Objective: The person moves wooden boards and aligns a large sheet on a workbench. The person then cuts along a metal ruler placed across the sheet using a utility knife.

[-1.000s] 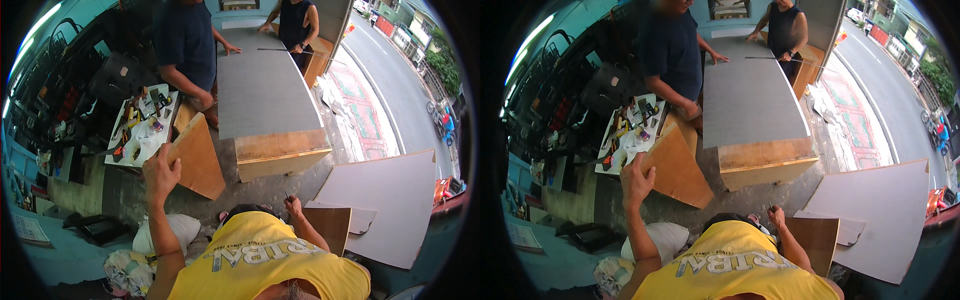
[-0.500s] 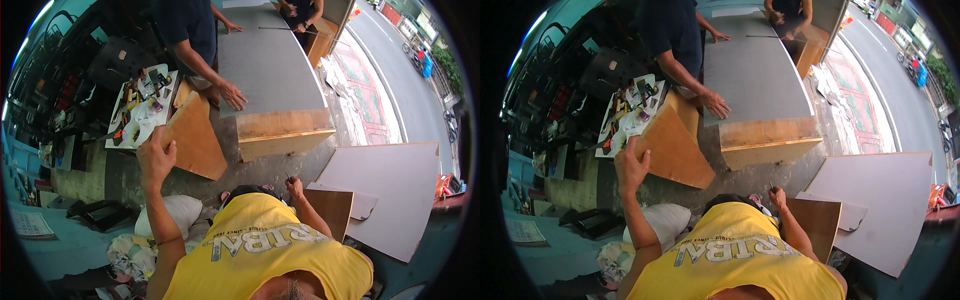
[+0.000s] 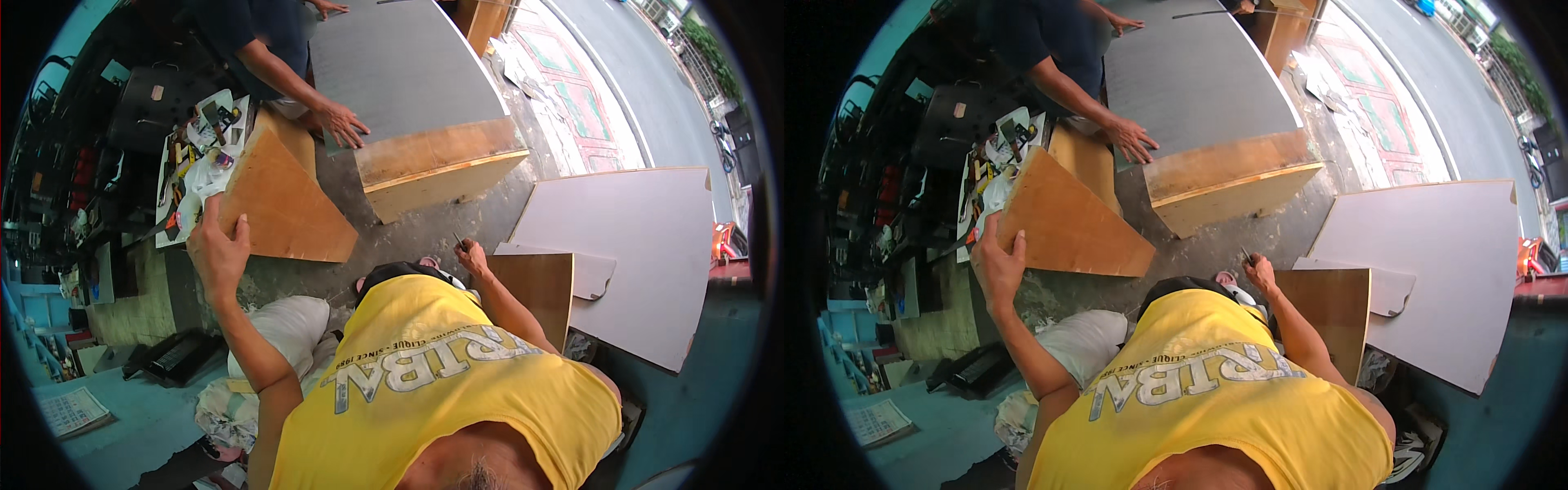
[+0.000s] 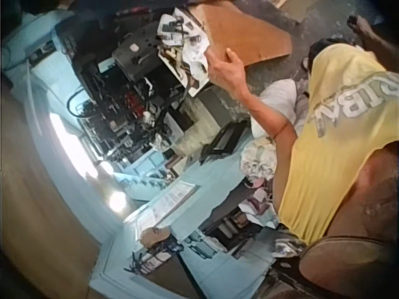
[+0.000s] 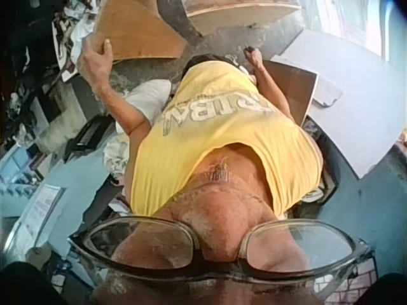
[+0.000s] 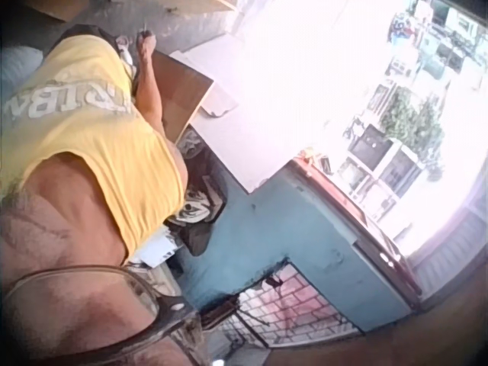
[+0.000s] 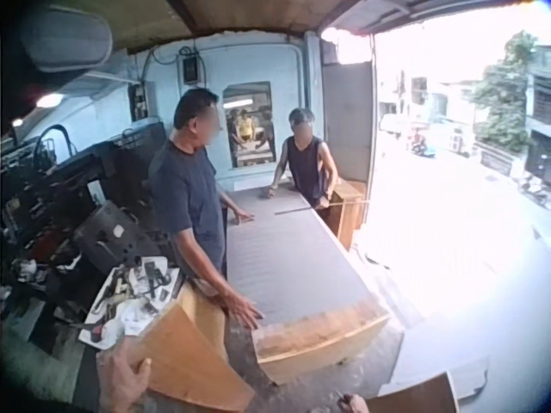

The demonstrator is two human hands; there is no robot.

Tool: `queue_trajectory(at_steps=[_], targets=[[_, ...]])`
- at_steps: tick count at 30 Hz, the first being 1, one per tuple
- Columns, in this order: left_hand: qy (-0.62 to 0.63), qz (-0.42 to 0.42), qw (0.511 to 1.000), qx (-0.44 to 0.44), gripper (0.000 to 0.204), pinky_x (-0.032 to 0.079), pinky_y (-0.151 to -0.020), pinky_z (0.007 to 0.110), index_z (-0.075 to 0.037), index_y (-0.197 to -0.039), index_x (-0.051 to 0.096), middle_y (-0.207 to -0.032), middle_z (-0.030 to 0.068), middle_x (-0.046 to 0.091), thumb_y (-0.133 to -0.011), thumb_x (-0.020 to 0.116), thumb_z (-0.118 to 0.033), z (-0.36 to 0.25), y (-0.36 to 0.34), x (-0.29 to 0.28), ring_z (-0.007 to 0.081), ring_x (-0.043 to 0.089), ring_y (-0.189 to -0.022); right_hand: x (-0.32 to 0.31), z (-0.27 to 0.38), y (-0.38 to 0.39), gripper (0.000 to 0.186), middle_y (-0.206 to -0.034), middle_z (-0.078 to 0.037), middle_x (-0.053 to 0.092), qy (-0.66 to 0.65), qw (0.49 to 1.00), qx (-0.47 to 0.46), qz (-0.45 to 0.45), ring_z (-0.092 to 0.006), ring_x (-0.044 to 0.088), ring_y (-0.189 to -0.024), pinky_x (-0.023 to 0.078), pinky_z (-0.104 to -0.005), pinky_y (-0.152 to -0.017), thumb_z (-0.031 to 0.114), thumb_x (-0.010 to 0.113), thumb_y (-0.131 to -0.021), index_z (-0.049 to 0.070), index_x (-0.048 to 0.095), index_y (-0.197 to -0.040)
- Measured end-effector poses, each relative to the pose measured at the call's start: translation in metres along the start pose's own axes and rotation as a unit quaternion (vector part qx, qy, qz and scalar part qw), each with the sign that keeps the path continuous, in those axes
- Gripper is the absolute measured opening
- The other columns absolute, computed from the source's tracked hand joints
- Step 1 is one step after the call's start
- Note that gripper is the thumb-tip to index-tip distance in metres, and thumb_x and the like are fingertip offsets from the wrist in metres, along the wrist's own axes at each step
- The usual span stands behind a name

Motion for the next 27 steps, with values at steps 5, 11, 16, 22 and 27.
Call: queue_trajectory(at_steps=[5,11,16,22,27], targets=[[-0.012,-0.011,1.0,-0.007,0.035,0.047,-0.079,0.045,-0.004,-0.11,0.056,-0.097,0.0196,0.066,-0.078,0.068,-0.009,-0.006,0.0,0.0,0.0391,0.063,-0.091,0.001,-0.003,0.001,0.03,-0.064,-0.014,0.062,0.0,1.0,-0.006,0.0,-0.0233,0.062,-0.059,0.048,-0.0362,-0.058,0.029,0.059,-0.084,-0.001,0.061,-0.083],[-0.011,-0.003,1.0,-0.013,0.034,0.048,-0.079,0.045,-0.004,-0.11,0.056,-0.096,0.0193,0.067,-0.078,0.067,-0.009,-0.008,0.0,-0.004,0.0388,0.063,-0.091,0.004,-0.006,0.001,0.029,-0.064,-0.013,0.062,0.004,1.0,-0.017,0.003,-0.0234,0.062,-0.058,0.048,-0.0361,-0.057,0.029,0.06,-0.081,0.0,0.062,-0.083],[0.004,-0.008,1.0,-0.02,0.033,0.049,-0.076,0.044,-0.004,-0.109,0.056,-0.094,0.0195,0.067,-0.078,0.067,-0.008,-0.005,0.002,-0.003,0.0387,0.064,-0.088,-0.003,0.006,0.003,0.035,-0.082,-0.028,0.063,-0.01,0.999,0.022,0.041,-0.0461,0.061,-0.083,0.048,-0.0489,-0.07,0.032,0.061,-0.082,-0.003,0.061,-0.087],[-0.003,-0.018,1.0,-0.01,0.034,0.049,-0.075,0.043,-0.004,-0.109,0.055,-0.093,0.0203,0.067,-0.078,0.067,-0.008,-0.005,0.002,-0.003,0.0388,0.065,-0.087,-0.009,0.01,0.004,0.036,-0.081,-0.027,0.064,0.012,0.999,0.027,0.042,-0.0447,0.062,-0.082,0.048,-0.0482,-0.07,0.033,0.06,-0.082,-0.002,0.061,-0.086],[-0.018,-0.024,1.0,-0.004,0.033,0.049,-0.076,0.044,-0.004,-0.109,0.055,-0.093,0.0202,0.067,-0.078,0.067,-0.008,-0.005,0.001,-0.002,0.039,0.065,-0.086,-0.009,0.011,-0.002,0.035,-0.08,-0.026,0.064,0.011,0.998,0.034,0.047,-0.0443,0.063,-0.082,0.049,-0.0485,-0.07,0.033,0.06,-0.083,-0.002,0.062,-0.086]])
Point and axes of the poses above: each hand's wrist, its own y-axis away from the middle knuckle, its own x-axis out of the palm, z = x × y, the point moved 1 cm from there along -y, towards the middle knuckle
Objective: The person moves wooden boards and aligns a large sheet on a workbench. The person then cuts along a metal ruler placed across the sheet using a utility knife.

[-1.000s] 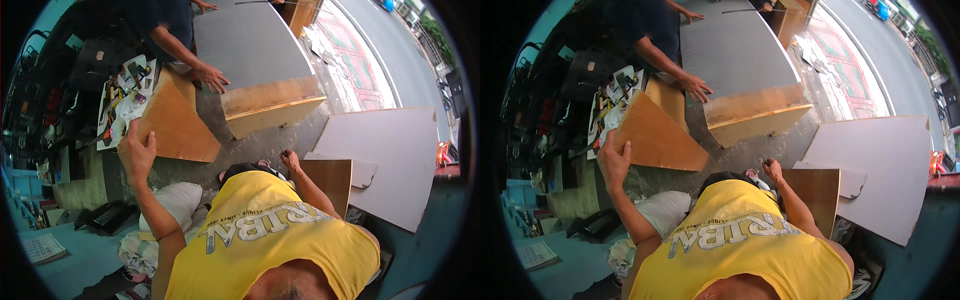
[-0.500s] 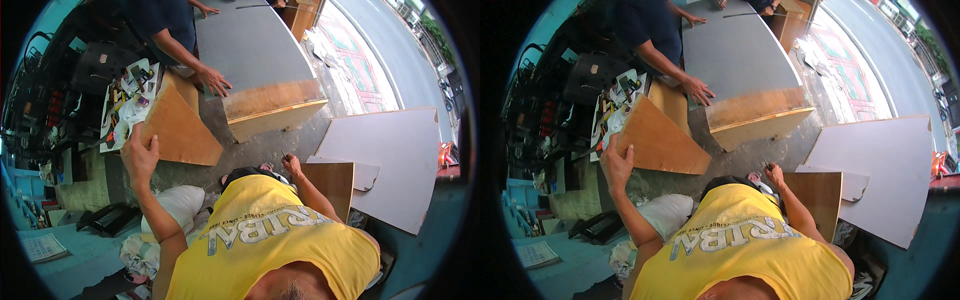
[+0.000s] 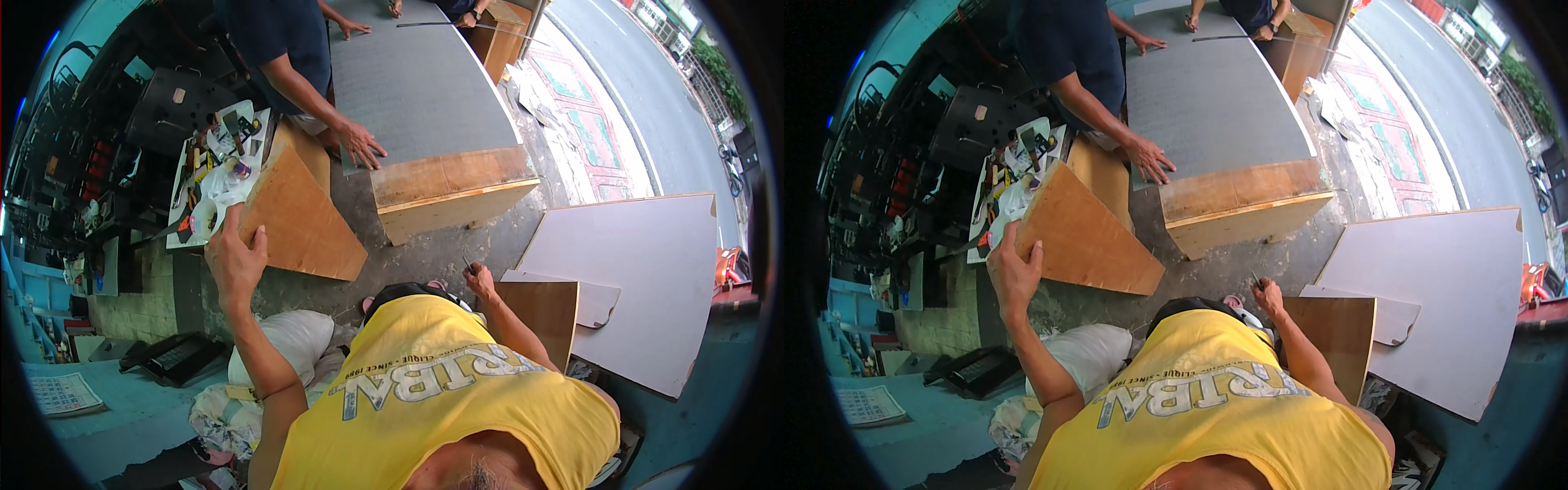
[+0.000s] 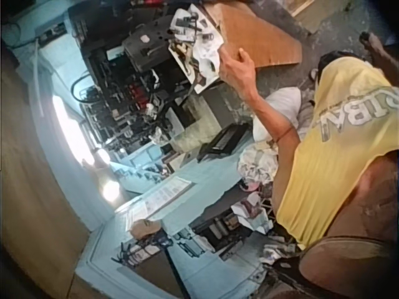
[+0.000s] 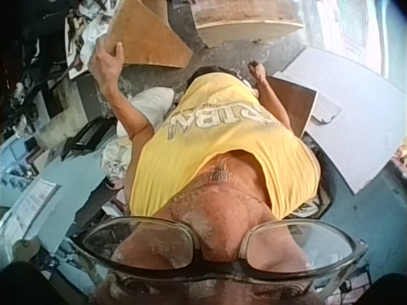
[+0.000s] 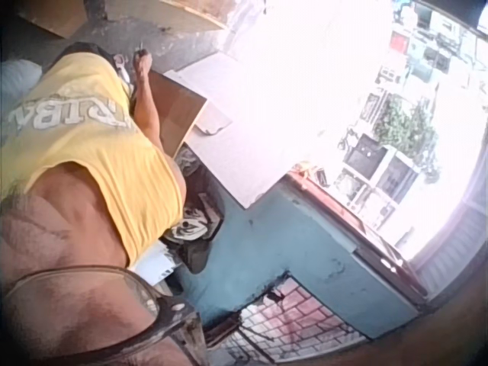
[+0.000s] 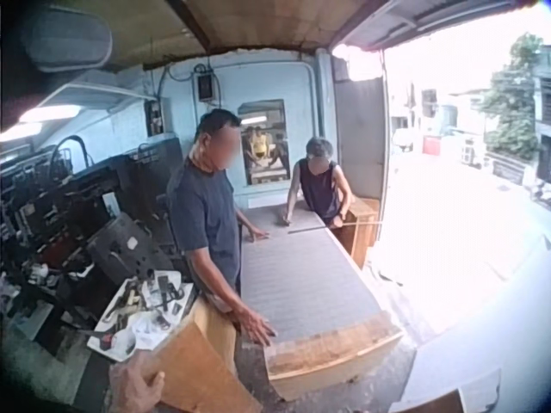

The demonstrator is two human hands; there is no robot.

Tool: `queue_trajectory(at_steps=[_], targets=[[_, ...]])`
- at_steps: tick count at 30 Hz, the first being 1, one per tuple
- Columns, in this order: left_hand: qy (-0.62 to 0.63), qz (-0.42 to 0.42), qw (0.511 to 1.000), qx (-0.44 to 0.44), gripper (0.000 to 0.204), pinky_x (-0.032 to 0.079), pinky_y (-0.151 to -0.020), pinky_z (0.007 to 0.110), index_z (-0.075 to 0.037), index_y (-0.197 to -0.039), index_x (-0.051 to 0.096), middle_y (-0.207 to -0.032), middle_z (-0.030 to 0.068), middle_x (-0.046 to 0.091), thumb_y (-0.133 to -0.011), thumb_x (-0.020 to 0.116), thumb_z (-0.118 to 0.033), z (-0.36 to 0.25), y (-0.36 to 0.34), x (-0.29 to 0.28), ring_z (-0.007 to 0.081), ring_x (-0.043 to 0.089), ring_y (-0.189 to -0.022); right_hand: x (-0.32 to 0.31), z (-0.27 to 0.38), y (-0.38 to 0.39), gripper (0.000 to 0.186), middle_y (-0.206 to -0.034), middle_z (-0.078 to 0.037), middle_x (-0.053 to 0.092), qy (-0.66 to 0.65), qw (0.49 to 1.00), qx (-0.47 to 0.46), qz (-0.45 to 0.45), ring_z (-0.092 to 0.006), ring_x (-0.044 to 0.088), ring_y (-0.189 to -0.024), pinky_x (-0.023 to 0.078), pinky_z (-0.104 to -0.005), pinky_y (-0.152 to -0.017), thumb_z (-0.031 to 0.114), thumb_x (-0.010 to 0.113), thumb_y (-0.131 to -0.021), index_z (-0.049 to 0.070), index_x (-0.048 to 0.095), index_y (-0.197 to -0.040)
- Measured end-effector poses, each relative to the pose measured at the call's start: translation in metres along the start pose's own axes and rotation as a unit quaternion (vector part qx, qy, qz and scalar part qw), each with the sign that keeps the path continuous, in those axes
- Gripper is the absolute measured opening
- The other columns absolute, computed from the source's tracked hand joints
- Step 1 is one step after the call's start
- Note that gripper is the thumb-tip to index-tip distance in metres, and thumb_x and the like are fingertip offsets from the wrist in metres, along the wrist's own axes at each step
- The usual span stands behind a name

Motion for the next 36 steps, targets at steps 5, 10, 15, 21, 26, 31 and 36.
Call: queue_trajectory(at_steps=[5,10,15,21,26,31,36], targets=[[0.0,0.001,1.0,0.001,0.034,0.049,-0.077,0.044,-0.004,-0.11,0.054,-0.094,0.0194,0.066,-0.078,0.067,-0.008,0.001,-0.002,0.001,0.0384,0.064,-0.087,0.008,-0.014,-0.009,0.032,-0.062,-0.012,0.062,0.012,0.998,-0.042,-0.038,-0.0239,0.063,-0.058,0.047,-0.0364,-0.057,0.032,0.06,-0.079,0.001,0.062,-0.08],[0.009,0.001,1.0,-0.003,0.035,0.049,-0.077,0.044,-0.005,-0.11,0.054,-0.094,0.0194,0.066,-0.078,0.067,-0.008,0.002,-0.004,0.002,0.0384,0.064,-0.087,0.009,-0.011,-0.009,0.03,-0.064,-0.013,0.064,0.015,0.999,-0.026,-0.027,-0.0245,0.063,-0.059,0.048,-0.0366,-0.058,0.03,0.061,-0.08,0.001,0.063,-0.082],[0.013,0.023,0.999,-0.02,0.042,0.048,-0.079,0.046,-0.004,-0.117,0.055,-0.099,0.0207,0.067,-0.077,0.067,-0.01,0.002,-0.005,0.001,0.0404,0.063,-0.091,0.008,-0.008,-0.006,0.031,-0.075,-0.021,0.064,0.007,1.0,-0.014,-0.016,-0.0354,0.063,-0.073,0.049,-0.0429,-0.066,0.03,0.06,-0.082,-0.001,0.063,-0.086],[0.002,0.014,1.0,-0.01,0.036,0.048,-0.078,0.045,-0.004,-0.111,0.055,-0.097,0.0196,0.066,-0.078,0.068,-0.009,-0.002,-0.007,0.002,0.0392,0.063,-0.09,0.006,0.0,-0.003,0.034,-0.087,-0.028,0.064,0.01,1.0,0.004,0.004,-0.0455,0.062,-0.088,0.049,-0.0487,-0.074,0.031,0.059,-0.083,-0.002,0.062,-0.091],[0.005,0.013,1.0,-0.028,0.038,0.047,-0.08,0.045,-0.005,-0.113,0.055,-0.1,0.0195,0.065,-0.078,0.069,-0.01,-0.002,-0.005,0.001,0.0389,0.062,-0.093,0.003,0.002,-0.001,0.034,-0.088,-0.028,0.064,-0.012,1.0,0.021,0.017,-0.0454,0.062,-0.088,0.049,-0.0487,-0.073,0.03,0.06,-0.082,-0.002,0.062,-0.093],[0.007,0.011,1.0,-0.012,0.038,0.047,-0.08,0.045,-0.007,-0.113,0.056,-0.099,0.0185,0.065,-0.077,0.069,-0.01,-0.001,-0.005,0.002,0.0389,0.062,-0.094,0.002,0.004,-0.002,0.035,-0.09,-0.027,0.064,0.014,1.0,0.012,0.011,-0.0446,0.062,-0.088,0.049,-0.0482,-0.073,0.03,0.061,-0.082,-0.001,0.062,-0.096],[0.014,0.014,1.0,-0.018,0.037,0.048,-0.079,0.044,-0.007,-0.112,0.057,-0.1,0.0191,0.065,-0.078,0.069,-0.008,0.004,-0.006,0.001,0.0381,0.063,-0.095,0.01,-0.003,-0.003,0.035,-0.082,-0.021,0.067,0.052,0.998,-0.02,-0.036,-0.0418,0.063,-0.078,0.05,-0.0459,-0.07,0.034,0.061,-0.085,0.0,0.061,-0.095]])
Point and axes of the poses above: each hand's wrist, its own y-axis away from the middle knuckle, its own x-axis out of the palm, z = x × y, the point moved 1 cm from there along -y, towards the middle knuckle
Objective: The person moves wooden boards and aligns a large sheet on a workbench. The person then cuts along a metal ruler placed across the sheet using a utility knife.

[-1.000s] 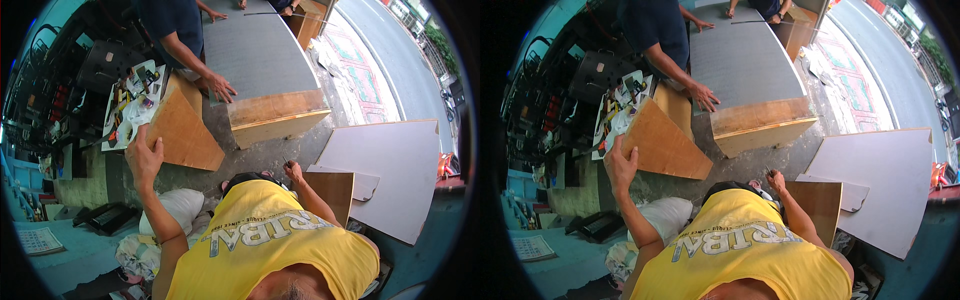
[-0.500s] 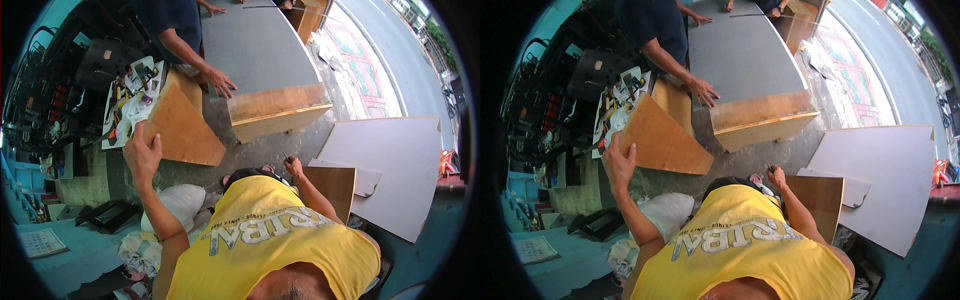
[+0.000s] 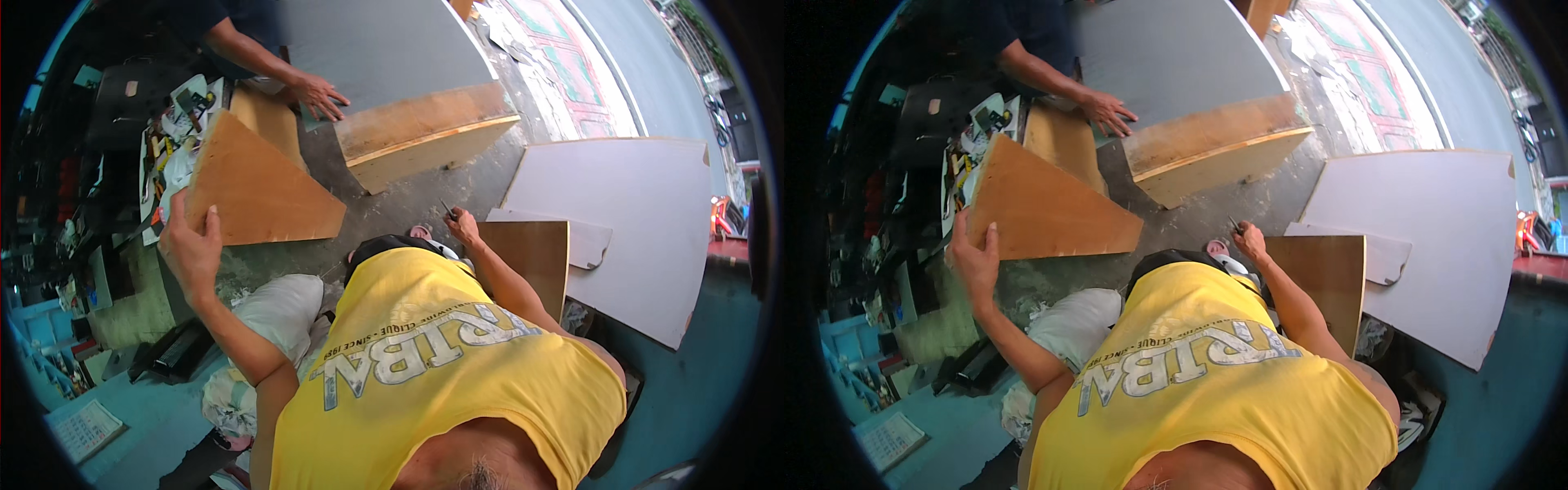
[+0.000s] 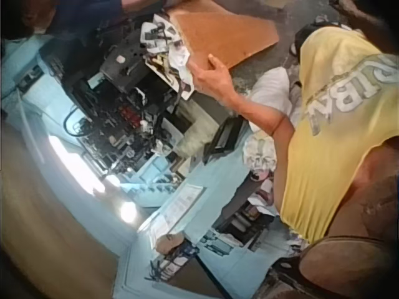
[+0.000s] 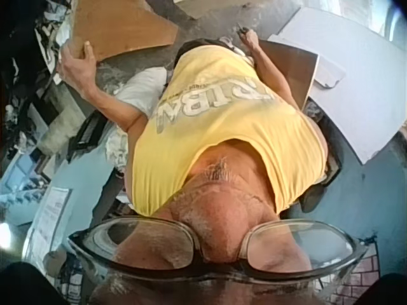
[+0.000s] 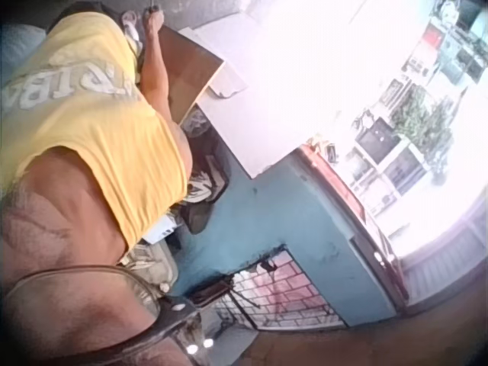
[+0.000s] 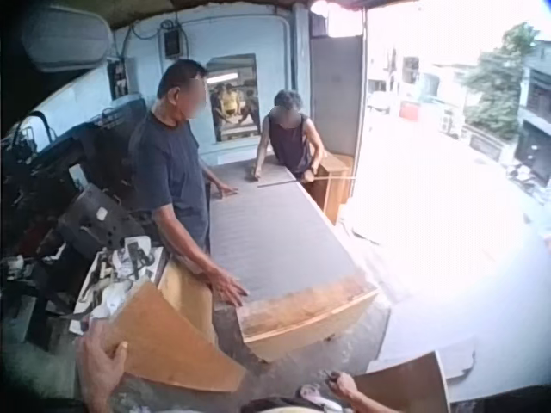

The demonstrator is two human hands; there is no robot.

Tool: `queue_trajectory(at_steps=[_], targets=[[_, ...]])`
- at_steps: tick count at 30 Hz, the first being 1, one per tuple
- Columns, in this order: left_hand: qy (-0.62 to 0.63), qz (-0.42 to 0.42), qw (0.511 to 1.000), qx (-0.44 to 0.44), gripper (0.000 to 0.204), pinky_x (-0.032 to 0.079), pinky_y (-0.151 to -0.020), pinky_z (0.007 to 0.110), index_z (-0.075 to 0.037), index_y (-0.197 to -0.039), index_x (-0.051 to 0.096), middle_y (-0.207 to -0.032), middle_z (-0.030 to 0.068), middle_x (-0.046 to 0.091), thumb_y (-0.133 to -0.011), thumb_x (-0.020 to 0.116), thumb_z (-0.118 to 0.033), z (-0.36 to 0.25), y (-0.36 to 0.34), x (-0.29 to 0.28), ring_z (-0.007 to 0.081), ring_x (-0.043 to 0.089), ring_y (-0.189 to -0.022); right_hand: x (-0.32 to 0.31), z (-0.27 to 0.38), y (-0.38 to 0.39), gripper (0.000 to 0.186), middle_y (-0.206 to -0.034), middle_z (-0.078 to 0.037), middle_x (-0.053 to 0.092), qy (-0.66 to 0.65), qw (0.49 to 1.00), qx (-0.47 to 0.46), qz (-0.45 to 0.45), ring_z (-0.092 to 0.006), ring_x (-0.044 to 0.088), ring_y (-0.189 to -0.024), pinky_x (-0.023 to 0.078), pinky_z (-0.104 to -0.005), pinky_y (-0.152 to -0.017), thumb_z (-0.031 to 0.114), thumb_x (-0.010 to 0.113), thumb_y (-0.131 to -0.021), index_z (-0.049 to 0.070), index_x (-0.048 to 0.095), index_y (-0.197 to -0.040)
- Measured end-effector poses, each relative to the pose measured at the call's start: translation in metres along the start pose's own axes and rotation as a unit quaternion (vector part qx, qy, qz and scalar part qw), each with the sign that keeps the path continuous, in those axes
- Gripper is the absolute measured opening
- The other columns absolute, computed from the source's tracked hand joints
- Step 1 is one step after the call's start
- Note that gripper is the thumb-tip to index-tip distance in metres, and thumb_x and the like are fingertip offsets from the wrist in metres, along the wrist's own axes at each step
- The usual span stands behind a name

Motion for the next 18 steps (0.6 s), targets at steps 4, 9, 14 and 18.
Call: queue_trajectory(at_steps=[4,9,14,18], targets=[[-0.002,-0.015,1.0,0.025,0.037,0.049,-0.078,0.043,-0.007,-0.112,0.057,-0.1,0.0178,0.066,-0.077,0.068,-0.006,0.003,-0.001,-0.001,0.0369,0.064,-0.093,-0.002,0.01,-0.011,0.03,-0.09,-0.022,0.066,0.084,0.996,0.016,-0.005,-0.0412,0.062,-0.087,0.05,-0.0467,-0.078,0.025,0.055,-0.091,0.005,0.058,-0.113],[0.017,-0.013,1.0,0.011,0.037,0.049,-0.08,0.042,-0.003,-0.113,0.055,-0.101,0.0191,0.066,-0.078,0.067,-0.005,0.008,-0.003,0.003,0.0365,0.064,-0.095,-0.029,0.046,-0.044,0.04,-0.116,-0.023,0.059,0.03,0.972,-0.179,-0.148,-0.0398,0.055,-0.108,0.045,-0.0445,-0.093,0.016,0.054,-0.09,0.009,0.052,-0.13],[-0.024,-0.015,1.0,0.008,0.035,0.049,-0.083,0.04,-0.001,-0.112,0.055,-0.103,0.0209,0.065,-0.079,0.067,-0.005,0.012,-0.006,-0.003,0.0376,0.064,-0.097,-0.061,0.082,-0.143,0.048,-0.128,-0.024,0.053,0.105,0.931,-0.234,-0.26,-0.0405,0.046,-0.124,0.035,-0.0445,-0.106,0.016,0.056,-0.089,0.0,0.047,-0.133],[-0.016,0.01,0.999,-0.026,0.035,0.047,-0.084,0.039,0.0,-0.113,0.055,-0.102,0.0182,0.065,-0.082,0.067,-0.008,0.019,-0.009,-0.003,0.0317,0.064,-0.095,-0.09,0.076,-0.228,0.049,-0.136,-0.024,0.046,0.146,0.926,-0.183,-0.295,-0.0387,0.04,-0.13,0.032,-0.0464,-0.108,0.02,0.053,-0.09,-0.003,0.046,-0.132]])
Point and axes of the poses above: each hand's wrist, its own y-axis away from the middle knuckle, its own x-axis out of the palm, z = x × y, the point moved 1 cm from there along -y, towards the middle knuckle
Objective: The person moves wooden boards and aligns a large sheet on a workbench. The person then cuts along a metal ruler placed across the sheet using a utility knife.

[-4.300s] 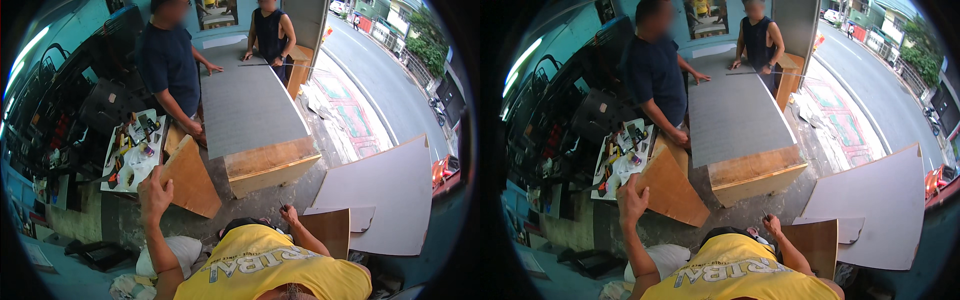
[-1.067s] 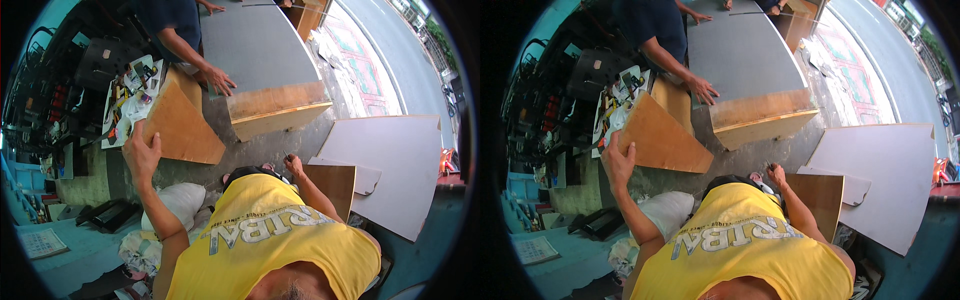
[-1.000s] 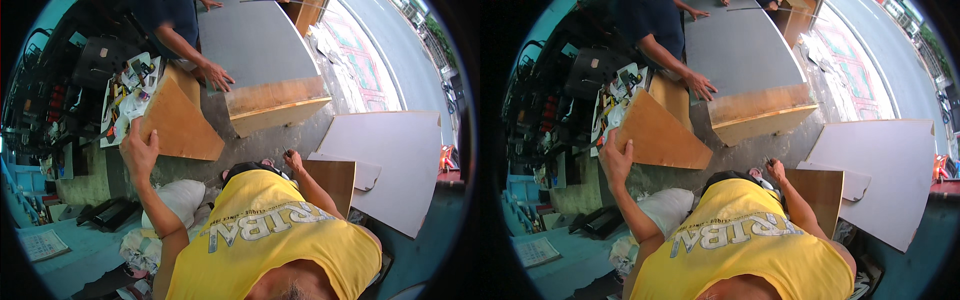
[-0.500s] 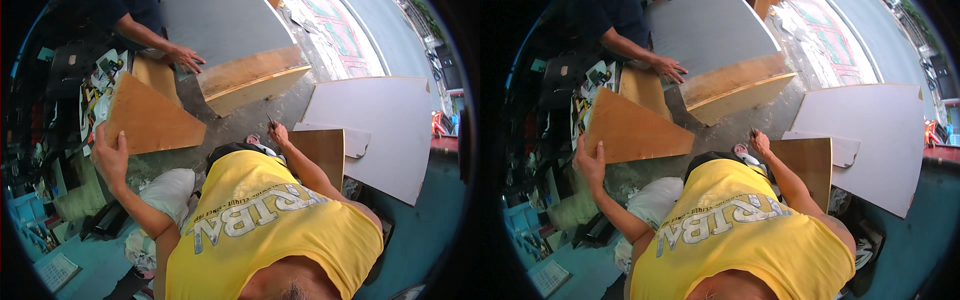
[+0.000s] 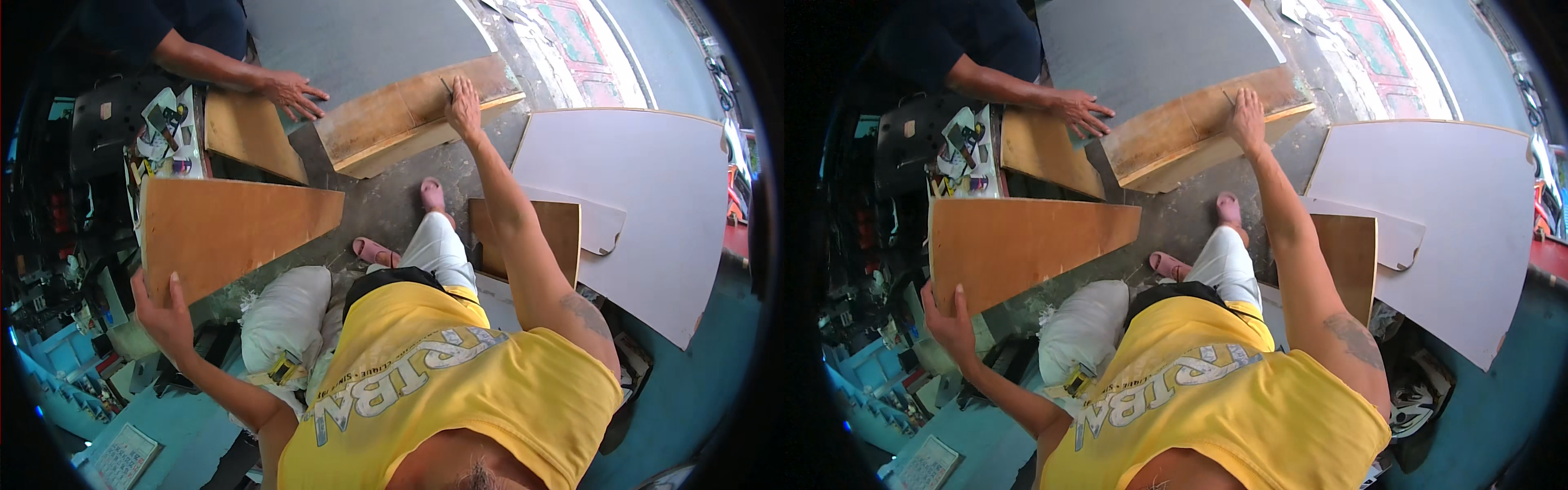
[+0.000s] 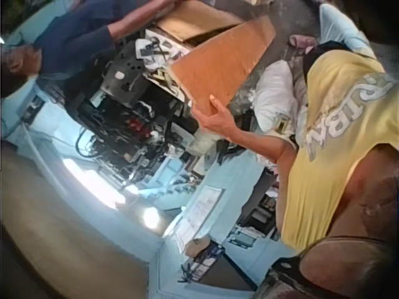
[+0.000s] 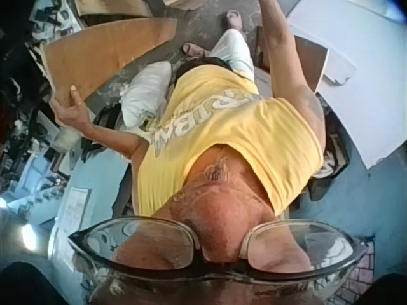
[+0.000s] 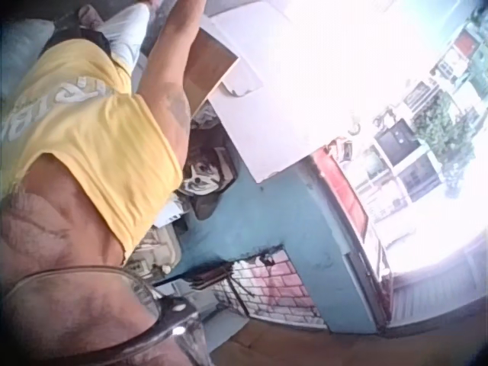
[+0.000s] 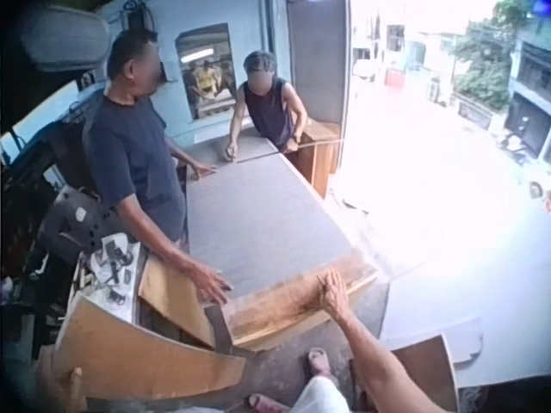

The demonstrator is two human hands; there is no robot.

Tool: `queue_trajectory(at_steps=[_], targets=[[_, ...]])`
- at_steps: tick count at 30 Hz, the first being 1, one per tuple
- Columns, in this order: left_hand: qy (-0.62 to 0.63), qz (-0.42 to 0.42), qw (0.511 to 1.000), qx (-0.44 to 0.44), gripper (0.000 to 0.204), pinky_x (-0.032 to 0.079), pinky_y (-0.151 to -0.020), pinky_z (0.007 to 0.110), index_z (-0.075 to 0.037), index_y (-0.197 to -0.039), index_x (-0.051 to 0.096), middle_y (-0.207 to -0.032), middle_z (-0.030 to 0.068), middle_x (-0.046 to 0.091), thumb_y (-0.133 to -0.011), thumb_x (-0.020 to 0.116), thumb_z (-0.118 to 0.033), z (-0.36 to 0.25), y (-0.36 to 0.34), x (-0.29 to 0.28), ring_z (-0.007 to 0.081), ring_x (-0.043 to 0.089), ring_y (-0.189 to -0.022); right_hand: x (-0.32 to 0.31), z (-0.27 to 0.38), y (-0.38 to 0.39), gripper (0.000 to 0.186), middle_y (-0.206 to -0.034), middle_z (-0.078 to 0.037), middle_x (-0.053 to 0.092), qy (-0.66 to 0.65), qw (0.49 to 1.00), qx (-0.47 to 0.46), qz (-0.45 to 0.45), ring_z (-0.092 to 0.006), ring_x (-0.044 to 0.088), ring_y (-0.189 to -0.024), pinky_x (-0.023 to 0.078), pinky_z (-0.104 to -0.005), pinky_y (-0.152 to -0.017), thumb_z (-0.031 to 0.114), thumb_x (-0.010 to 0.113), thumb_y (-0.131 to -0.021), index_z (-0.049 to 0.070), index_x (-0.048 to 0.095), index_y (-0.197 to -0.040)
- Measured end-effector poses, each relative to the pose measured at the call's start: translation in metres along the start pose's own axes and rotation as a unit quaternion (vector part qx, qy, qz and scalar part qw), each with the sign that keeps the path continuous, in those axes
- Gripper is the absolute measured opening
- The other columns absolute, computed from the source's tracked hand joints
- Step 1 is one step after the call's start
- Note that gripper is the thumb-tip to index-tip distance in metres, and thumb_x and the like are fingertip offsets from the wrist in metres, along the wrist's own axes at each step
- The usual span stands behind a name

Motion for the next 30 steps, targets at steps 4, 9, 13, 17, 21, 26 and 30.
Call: queue_trajectory(at_steps=[4,9,13,17,21,26,30], targets=[[-0.042,-0.01,0.998,-0.044,0.037,0.046,-0.085,0.036,0.003,-0.115,0.054,-0.105,0.0166,0.063,-0.084,0.067,-0.012,0.014,-0.007,0.002,0.0266,0.06,-0.095,0.025,-0.009,-0.027,0.052,-0.143,-0.023,0.039,0.054,0.997,0.057,-0.002,-0.0381,0.031,-0.137,0.028,-0.0494,-0.111,0.021,0.051,-0.089,-0.003,0.044,-0.134],[-0.048,-0.01,0.987,-0.156,0.037,0.046,-0.085,0.036,0.005,-0.116,0.053,-0.103,0.0169,0.063,-0.086,0.065,-0.014,0.016,-0.008,0.003,0.0255,0.059,-0.093,0.004,0.144,0.087,0.053,-0.14,-0.017,0.046,-0.237,0.78,-0.392,0.427,-0.0283,0.042,-0.133,0.031,-0.0431,-0.112,0.01,0.05,-0.078,0.004,0.052,-0.13],[-0.011,-0.026,0.977,-0.213,0.034,0.047,-0.083,0.033,0.003,-0.115,0.055,-0.104,0.014,0.064,-0.086,0.065,-0.014,0.027,-0.004,-0.001,0.0208,0.059,-0.091,-0.033,0.112,0.055,0.057,-0.139,-0.017,0.048,-0.285,0.885,-0.287,0.229,-0.0311,0.042,-0.132,0.032,-0.0441,-0.111,0.003,0.055,-0.07,0.004,0.054,-0.127],[-0.064,-0.048,0.963,-0.256,0.03,0.047,-0.081,0.033,0.002,-0.11,0.057,-0.105,0.0127,0.065,-0.086,0.065,-0.013,0.021,-0.001,-0.004,0.0201,0.06,-0.091,-0.015,0.011,-0.033,0.056,-0.14,-0.02,0.046,0.017,0.997,-0.032,0.066,-0.0342,0.037,-0.135,0.026,-0.0441,-0.114,0.002,0.055,-0.071,-0.001,0.053,-0.127],[-0.076,-0.099,0.958,-0.257,0.031,0.047,-0.08,0.035,0.002,-0.11,0.057,-0.102,0.0135,0.065,-0.083,0.065,-0.011,0.003,-0.013,0.009,0.023,0.06,-0.089,0.033,0.041,-0.005,0.049,-0.122,-0.023,0.058,0.076,0.953,-0.26,0.138,-0.033,0.059,-0.109,0.045,-0.0451,-0.096,0.015,0.051,-0.082,-0.007,0.05,-0.126],[-0.098,-0.09,0.96,-0.246,0.03,0.047,-0.079,0.038,0.0,-0.107,0.056,-0.095,0.015,0.065,-0.08,0.064,-0.01,0.007,-0.009,0.014,0.0294,0.063,-0.086,-0.042,0.17,0.058,0.04,-0.107,-0.012,0.064,-0.338,0.745,-0.49,0.302,-0.0269,0.061,-0.105,0.048,-0.0389,-0.092,0.014,0.057,-0.073,0.004,0.058,-0.112],[-0.035,-0.072,0.969,-0.233,0.032,0.047,-0.079,0.043,-0.001,-0.108,0.054,-0.095,0.0172,0.064,-0.08,0.065,-0.011,0.0,-0.009,0.014,0.0358,0.062,-0.088,-0.038,0.145,0.044,0.045,-0.107,-0.015,0.065,-0.293,0.771,-0.398,0.401,-0.0322,0.062,-0.101,0.05,-0.0431,-0.086,0.014,0.059,-0.075,0.007,0.055,-0.119]])
Point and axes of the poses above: each hand's wrist, its own y-axis away from the middle knuckle, its own x-axis out of the palm, z = x × y, the point moved 1 cm from there along -y, towards the middle knuckle
